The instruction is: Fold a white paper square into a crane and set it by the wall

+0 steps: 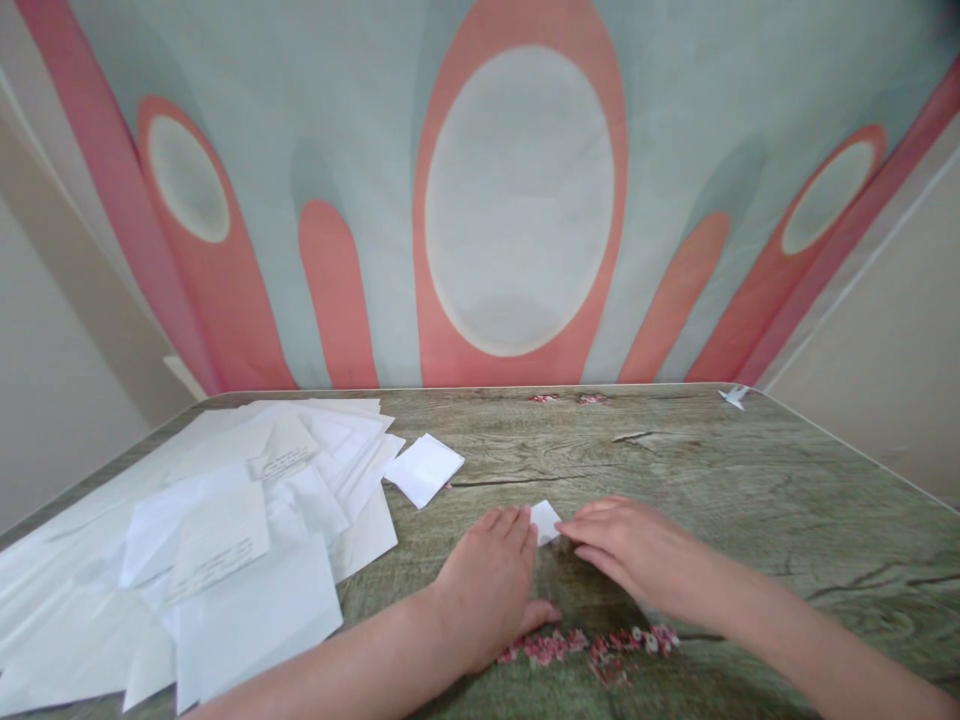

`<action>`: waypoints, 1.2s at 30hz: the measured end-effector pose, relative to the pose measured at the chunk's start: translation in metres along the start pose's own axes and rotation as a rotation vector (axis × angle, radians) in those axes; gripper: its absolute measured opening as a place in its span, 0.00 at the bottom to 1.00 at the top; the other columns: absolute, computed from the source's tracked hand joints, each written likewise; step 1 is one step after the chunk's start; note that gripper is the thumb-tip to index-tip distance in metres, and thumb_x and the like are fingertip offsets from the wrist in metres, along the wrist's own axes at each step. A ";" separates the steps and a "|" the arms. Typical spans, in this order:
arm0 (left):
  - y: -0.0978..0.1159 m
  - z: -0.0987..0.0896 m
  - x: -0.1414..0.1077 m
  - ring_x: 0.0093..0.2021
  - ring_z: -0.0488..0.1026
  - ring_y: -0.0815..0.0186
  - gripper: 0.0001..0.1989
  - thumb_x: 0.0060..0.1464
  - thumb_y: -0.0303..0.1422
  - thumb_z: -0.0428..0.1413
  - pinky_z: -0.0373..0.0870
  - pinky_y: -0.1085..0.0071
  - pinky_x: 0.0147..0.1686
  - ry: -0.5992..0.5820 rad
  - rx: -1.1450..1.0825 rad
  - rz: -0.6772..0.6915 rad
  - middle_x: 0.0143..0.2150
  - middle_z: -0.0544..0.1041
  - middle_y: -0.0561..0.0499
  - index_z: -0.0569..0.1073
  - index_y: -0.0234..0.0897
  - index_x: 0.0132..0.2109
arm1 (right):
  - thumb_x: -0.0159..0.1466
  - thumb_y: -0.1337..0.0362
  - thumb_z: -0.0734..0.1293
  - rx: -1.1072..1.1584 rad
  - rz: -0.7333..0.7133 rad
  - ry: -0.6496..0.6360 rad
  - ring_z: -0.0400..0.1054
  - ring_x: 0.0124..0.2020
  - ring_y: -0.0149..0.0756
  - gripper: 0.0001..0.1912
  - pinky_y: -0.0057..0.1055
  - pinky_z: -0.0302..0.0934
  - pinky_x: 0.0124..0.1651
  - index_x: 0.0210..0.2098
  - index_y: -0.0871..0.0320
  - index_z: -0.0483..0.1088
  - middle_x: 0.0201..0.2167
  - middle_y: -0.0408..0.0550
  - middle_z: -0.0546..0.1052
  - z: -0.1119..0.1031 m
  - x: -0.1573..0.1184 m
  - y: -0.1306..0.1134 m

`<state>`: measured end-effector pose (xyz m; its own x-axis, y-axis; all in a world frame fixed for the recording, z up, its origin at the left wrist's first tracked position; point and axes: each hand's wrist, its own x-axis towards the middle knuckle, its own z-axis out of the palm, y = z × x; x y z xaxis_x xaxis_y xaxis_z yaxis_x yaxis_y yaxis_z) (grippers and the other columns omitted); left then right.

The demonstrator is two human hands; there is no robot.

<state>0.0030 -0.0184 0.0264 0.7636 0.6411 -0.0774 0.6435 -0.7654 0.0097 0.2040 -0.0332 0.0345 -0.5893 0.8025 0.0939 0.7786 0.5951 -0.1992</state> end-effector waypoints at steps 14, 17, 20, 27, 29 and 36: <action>0.001 -0.001 0.000 0.58 0.60 0.52 0.28 0.57 0.45 0.46 0.56 0.58 0.56 0.039 0.054 0.027 0.59 0.62 0.35 0.65 0.25 0.55 | 0.66 0.69 0.56 -0.265 -0.326 0.192 0.67 0.40 0.38 0.12 0.37 0.59 0.44 0.42 0.60 0.70 0.42 0.53 0.75 0.021 0.012 0.033; 0.001 -0.001 -0.002 0.59 0.58 0.51 0.28 0.57 0.45 0.46 0.55 0.58 0.57 0.027 0.059 0.027 0.60 0.61 0.35 0.64 0.27 0.55 | 0.66 0.68 0.56 -0.253 -0.328 0.192 0.67 0.40 0.38 0.12 0.37 0.60 0.43 0.42 0.60 0.70 0.42 0.52 0.75 0.022 0.012 0.035; 0.001 0.000 -0.003 0.60 0.57 0.51 0.28 0.56 0.45 0.47 0.56 0.58 0.57 0.026 0.067 0.029 0.60 0.60 0.35 0.63 0.27 0.56 | 0.66 0.69 0.56 -0.194 -0.310 0.208 0.67 0.40 0.37 0.12 0.37 0.59 0.43 0.43 0.58 0.70 0.43 0.50 0.75 0.025 0.012 0.037; -0.001 0.001 -0.004 0.60 0.56 0.52 0.28 0.57 0.45 0.47 0.55 0.58 0.57 0.030 0.055 0.039 0.61 0.59 0.36 0.62 0.29 0.57 | 0.64 0.67 0.60 0.135 -0.188 0.204 0.66 0.44 0.36 0.10 0.36 0.58 0.46 0.40 0.53 0.72 0.45 0.47 0.73 0.032 0.017 0.043; -0.003 -0.002 -0.005 0.61 0.55 0.52 0.27 0.57 0.45 0.47 0.54 0.58 0.57 0.021 0.047 0.045 0.61 0.58 0.36 0.62 0.30 0.57 | 0.63 0.66 0.61 0.241 -0.146 0.200 0.66 0.44 0.36 0.09 0.36 0.58 0.47 0.39 0.53 0.73 0.44 0.47 0.73 0.033 0.019 0.045; -0.006 -0.013 -0.009 0.62 0.54 0.52 0.25 0.57 0.43 0.47 0.52 0.57 0.58 -0.026 -0.014 0.083 0.63 0.56 0.37 0.61 0.35 0.58 | 0.61 0.60 0.65 0.529 -0.018 0.130 0.64 0.47 0.37 0.07 0.38 0.56 0.51 0.34 0.52 0.75 0.45 0.47 0.72 0.034 0.026 0.047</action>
<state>-0.0067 -0.0186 0.0397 0.8127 0.5738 -0.1014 0.5791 -0.8146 0.0314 0.2185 0.0142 -0.0054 -0.5437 0.8113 0.2149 0.5344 0.5320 -0.6568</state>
